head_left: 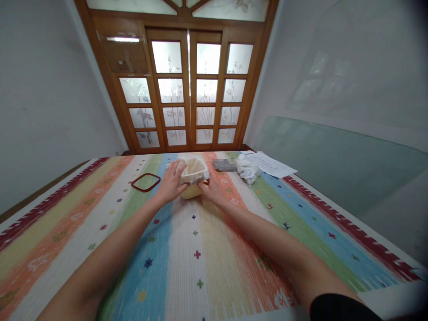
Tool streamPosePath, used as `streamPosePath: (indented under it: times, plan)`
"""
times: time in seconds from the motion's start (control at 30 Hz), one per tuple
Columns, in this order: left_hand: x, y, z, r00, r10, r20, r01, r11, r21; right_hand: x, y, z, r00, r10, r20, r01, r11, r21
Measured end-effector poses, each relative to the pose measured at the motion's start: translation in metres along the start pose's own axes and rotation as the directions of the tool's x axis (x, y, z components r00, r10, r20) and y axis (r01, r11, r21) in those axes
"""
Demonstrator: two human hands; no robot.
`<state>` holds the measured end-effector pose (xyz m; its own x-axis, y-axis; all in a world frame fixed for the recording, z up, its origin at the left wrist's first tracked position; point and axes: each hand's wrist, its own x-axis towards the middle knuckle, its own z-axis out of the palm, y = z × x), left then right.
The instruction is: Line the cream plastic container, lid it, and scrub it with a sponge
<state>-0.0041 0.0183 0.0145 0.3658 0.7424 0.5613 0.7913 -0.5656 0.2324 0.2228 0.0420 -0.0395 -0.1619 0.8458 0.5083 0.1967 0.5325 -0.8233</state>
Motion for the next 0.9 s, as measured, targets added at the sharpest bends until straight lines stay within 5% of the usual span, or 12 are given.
streamPosePath:
  times: [0.2,0.43,0.6,0.9]
  plan:
    - [0.002,-0.008,-0.008,0.987,-0.157,-0.022,0.158,0.984,0.082,-0.007,0.004,0.0,0.996,-0.013,0.083,0.011,1.0,0.026]
    - [0.014,0.019,-0.024,1.0,0.011,-0.001,-0.011,0.996,-0.093,0.008,0.002,-0.026,0.99,-0.116,-0.082,0.113,0.992,-0.048]
    - [0.055,0.029,-0.026,0.99,-0.071,0.12,0.08,0.994,-0.074,0.024,-0.007,-0.018,0.984,-0.171,-0.055,0.164,0.981,-0.107]
    - [0.118,-0.004,-0.002,0.889,-0.057,0.454,0.097,0.993,-0.066,0.037,0.003,-0.002,0.998,-0.062,-0.02,0.062,0.998,-0.028]
